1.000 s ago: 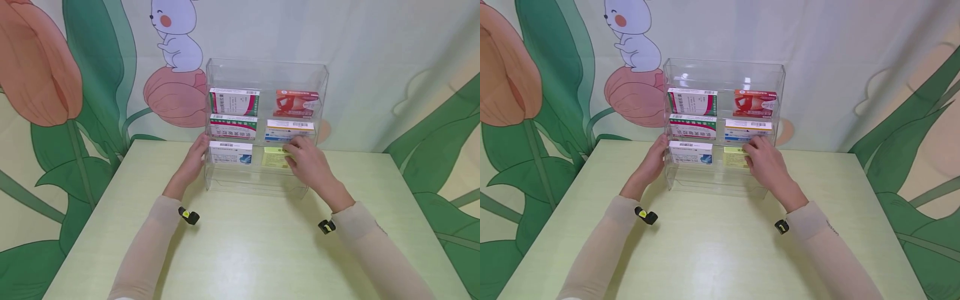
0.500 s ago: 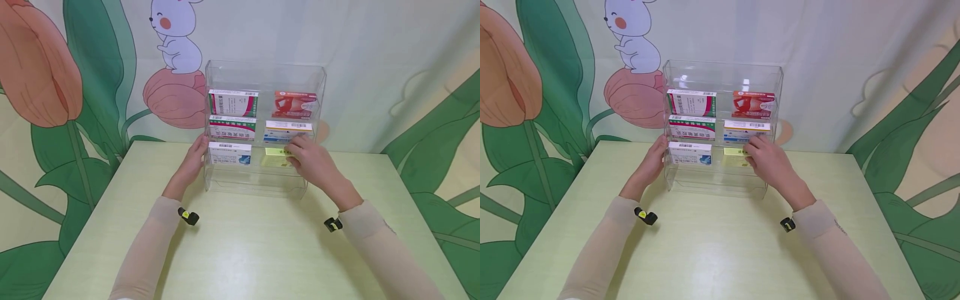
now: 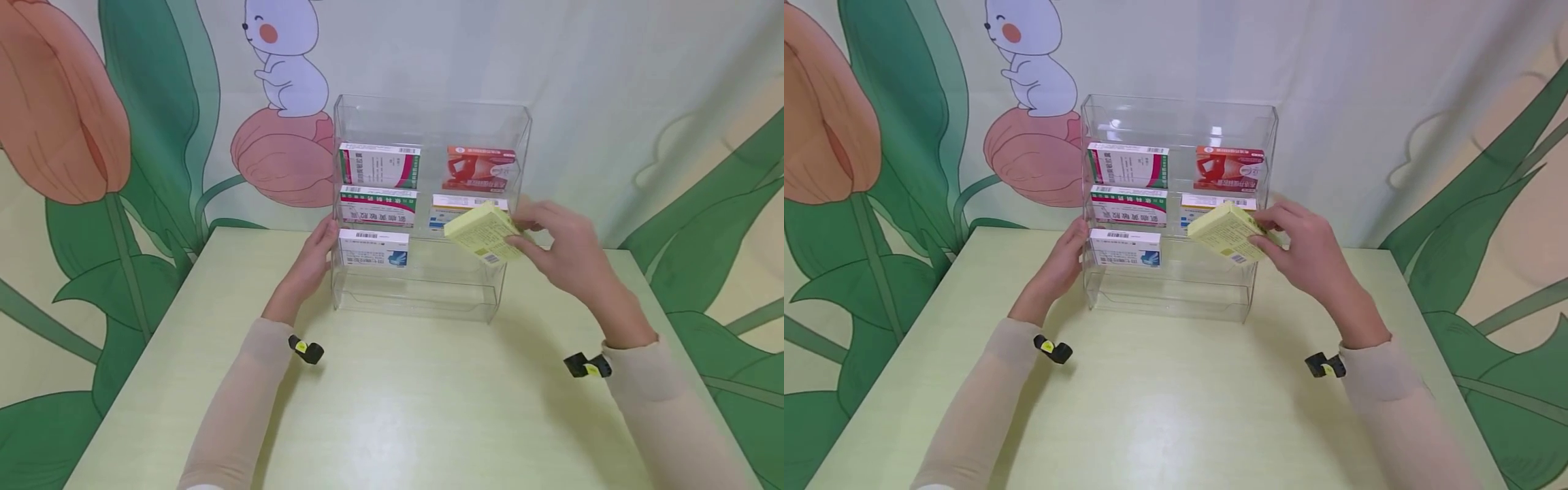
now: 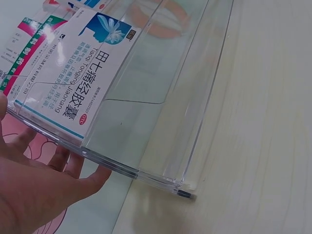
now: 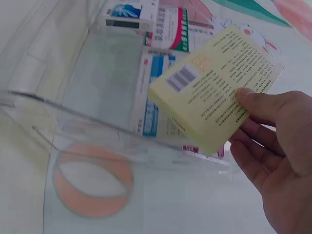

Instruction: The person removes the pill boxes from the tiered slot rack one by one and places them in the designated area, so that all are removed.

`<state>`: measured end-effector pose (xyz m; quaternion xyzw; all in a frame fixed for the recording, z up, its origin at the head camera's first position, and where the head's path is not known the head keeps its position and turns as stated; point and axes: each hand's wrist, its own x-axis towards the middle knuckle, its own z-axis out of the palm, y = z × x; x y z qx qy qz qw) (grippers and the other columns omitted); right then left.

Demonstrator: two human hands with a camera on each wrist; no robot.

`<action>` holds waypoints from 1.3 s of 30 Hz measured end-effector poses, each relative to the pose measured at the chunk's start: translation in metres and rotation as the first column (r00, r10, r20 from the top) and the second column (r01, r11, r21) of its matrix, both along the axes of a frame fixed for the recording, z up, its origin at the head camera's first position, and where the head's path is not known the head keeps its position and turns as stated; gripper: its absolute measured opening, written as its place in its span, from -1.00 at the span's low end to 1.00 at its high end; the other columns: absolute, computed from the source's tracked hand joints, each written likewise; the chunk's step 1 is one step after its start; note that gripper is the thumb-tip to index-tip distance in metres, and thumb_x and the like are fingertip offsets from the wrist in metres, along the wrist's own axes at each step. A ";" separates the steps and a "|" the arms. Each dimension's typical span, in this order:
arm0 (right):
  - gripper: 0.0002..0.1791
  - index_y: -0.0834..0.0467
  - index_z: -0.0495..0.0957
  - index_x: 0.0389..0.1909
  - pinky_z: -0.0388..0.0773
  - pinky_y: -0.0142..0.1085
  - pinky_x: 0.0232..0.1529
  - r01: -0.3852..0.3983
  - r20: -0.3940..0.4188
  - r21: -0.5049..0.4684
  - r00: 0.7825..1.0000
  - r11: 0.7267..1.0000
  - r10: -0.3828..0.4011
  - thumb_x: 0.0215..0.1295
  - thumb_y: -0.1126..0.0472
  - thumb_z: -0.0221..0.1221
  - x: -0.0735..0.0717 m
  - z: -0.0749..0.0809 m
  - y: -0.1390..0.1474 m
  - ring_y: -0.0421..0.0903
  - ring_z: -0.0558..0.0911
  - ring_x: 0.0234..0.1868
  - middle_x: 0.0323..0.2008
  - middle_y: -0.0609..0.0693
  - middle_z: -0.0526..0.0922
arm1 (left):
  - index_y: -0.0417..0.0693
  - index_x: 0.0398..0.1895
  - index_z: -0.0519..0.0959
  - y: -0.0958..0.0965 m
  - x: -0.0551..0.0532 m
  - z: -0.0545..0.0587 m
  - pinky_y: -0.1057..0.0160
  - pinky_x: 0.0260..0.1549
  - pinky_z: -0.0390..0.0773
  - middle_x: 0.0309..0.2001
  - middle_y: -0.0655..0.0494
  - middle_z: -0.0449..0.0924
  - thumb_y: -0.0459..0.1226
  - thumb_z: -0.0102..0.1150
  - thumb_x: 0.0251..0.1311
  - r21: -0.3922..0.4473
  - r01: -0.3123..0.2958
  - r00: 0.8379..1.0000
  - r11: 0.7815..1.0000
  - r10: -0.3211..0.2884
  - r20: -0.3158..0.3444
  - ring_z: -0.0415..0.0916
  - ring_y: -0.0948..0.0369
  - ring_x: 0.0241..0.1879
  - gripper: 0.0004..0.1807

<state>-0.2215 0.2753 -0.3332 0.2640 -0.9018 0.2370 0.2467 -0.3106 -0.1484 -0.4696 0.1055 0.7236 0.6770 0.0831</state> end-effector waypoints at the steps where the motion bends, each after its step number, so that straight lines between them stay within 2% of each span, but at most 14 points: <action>1: -0.65 0.21 0.72 -0.01 0.64 -0.19 -0.10 0.017 0.007 -0.010 1.000 1.000 -0.017 0.19 0.37 0.53 0.001 0.001 0.006 0.03 0.74 -0.11 -0.07 0.05 0.76 | 0.49 0.72 0.00 0.000 0.000 -0.001 -0.43 0.47 0.12 0.62 0.15 0.17 0.38 -0.30 0.53 -0.001 0.001 1.000 1.000 -0.001 -0.001 -0.08 0.01 0.67 -0.23; 6: -0.66 0.23 0.72 0.03 0.51 -0.64 -0.04 0.070 0.036 -0.104 0.997 0.992 -0.066 0.23 0.39 0.50 0.006 -0.002 0.035 -0.15 0.68 -0.11 -0.11 0.03 0.73 | 0.48 0.72 0.00 0.000 0.000 -0.001 -0.43 0.47 0.12 0.63 0.15 0.16 0.38 -0.31 0.52 -0.001 -0.005 1.000 1.000 0.005 0.002 -0.08 0.01 0.67 -0.22; 11: -0.67 0.22 0.73 0.09 0.55 -0.68 -0.12 0.165 0.140 -0.243 0.981 0.956 -0.134 0.32 0.35 0.45 0.009 -0.009 0.064 -0.39 0.63 -0.14 -0.13 -0.01 0.70 | 0.44 0.73 -0.01 0.001 0.001 0.002 -0.44 0.47 0.07 0.64 0.14 0.14 0.38 -0.31 0.53 0.009 -0.007 1.000 1.000 0.007 0.007 -0.09 0.00 0.67 -0.21; 14: -0.67 0.19 0.71 0.14 0.55 -0.68 -0.14 0.246 0.217 -0.280 0.958 0.928 -0.188 0.39 0.24 0.42 0.008 -0.015 0.080 -0.44 0.62 -0.12 -0.12 -0.15 0.68 | 0.43 0.73 -0.01 0.001 0.002 0.004 -0.45 0.48 0.06 0.63 0.14 0.15 0.38 -0.30 0.52 0.015 -0.009 1.000 1.000 0.009 0.006 -0.08 0.01 0.67 -0.20; 19: -0.58 0.18 0.70 0.18 0.51 -0.68 -0.17 0.358 0.293 -0.284 0.916 0.889 -0.275 0.43 0.04 0.40 0.005 -0.026 0.099 -0.43 0.60 -0.11 -0.18 -0.41 0.63 | 0.41 0.74 -0.01 0.002 0.004 0.005 -0.45 0.47 0.08 0.61 0.13 0.19 0.35 -0.29 0.54 0.030 -0.006 1.000 1.000 0.006 -0.003 -0.05 0.02 0.66 -0.21; 22: -0.49 0.17 0.69 0.20 0.48 -0.58 -0.17 0.431 0.373 -0.283 0.873 0.857 -0.315 0.43 -0.08 0.37 0.003 -0.033 0.105 -0.39 0.57 -0.09 -0.22 -0.44 0.63 | 0.41 0.74 -0.01 0.002 0.003 0.004 -0.44 0.46 0.11 0.60 0.11 0.21 0.34 -0.28 0.55 0.038 -0.005 1.000 0.999 0.005 -0.002 -0.03 0.02 0.65 -0.22; 26: -0.37 0.16 0.65 0.24 0.45 -0.31 -0.11 0.497 0.501 -0.278 0.805 0.822 -0.318 0.40 -0.24 0.33 -0.003 -0.047 0.108 -0.27 0.54 -0.03 -0.17 -0.30 0.67 | 0.40 0.74 0.00 0.001 0.002 0.001 -0.44 0.46 0.11 0.61 0.11 0.20 0.34 -0.27 0.55 0.041 -0.009 1.000 0.999 0.009 -0.001 -0.03 0.01 0.65 -0.21; 28: -0.34 0.15 0.65 0.24 0.45 -0.25 -0.12 0.510 0.542 -0.273 0.782 0.816 -0.307 0.39 -0.29 0.31 -0.007 -0.056 0.109 -0.22 0.56 -0.04 -0.12 -0.20 0.68 | 0.40 0.73 0.00 0.001 0.001 0.001 -0.44 0.46 0.11 0.60 0.09 0.21 0.34 -0.26 0.55 0.042 -0.009 1.000 0.999 0.009 -0.002 -0.02 0.01 0.65 -0.22; 31: -0.33 0.18 0.64 0.25 0.51 -0.30 -0.19 0.510 0.564 -0.258 0.769 0.820 -0.301 0.42 -0.28 0.29 -0.012 -0.071 0.108 -0.18 0.61 -0.12 -0.06 -0.07 0.69 | 0.41 0.73 0.01 0.001 0.000 0.000 -0.43 0.46 0.12 0.58 0.09 0.23 0.34 -0.26 0.54 0.041 -0.006 1.000 0.999 0.006 -0.002 0.01 0.02 0.64 -0.22; 35: -0.34 0.24 0.63 0.27 0.58 -0.38 -0.20 0.507 0.578 -0.248 0.761 0.825 -0.294 0.46 -0.23 0.28 -0.022 -0.095 0.107 -0.23 0.64 -0.15 0.03 0.10 0.70 | 0.41 0.73 0.00 0.001 0.000 0.001 -0.42 0.46 0.13 0.58 0.09 0.23 0.34 -0.26 0.55 0.039 -0.005 1.000 0.999 0.005 -0.001 0.02 0.04 0.63 -0.22; 39: -0.35 0.30 0.62 0.28 0.65 -0.41 -0.20 0.515 0.619 -0.238 0.734 0.824 -0.280 0.49 -0.16 0.28 -0.031 -0.117 0.109 -0.26 0.67 -0.16 0.12 0.24 0.69 | 0.38 0.74 0.00 0.000 -0.001 0.000 -0.41 0.47 0.13 0.59 0.05 0.22 0.32 -0.28 0.57 0.051 -0.001 1.000 0.999 0.001 0.005 0.02 0.04 0.63 -0.23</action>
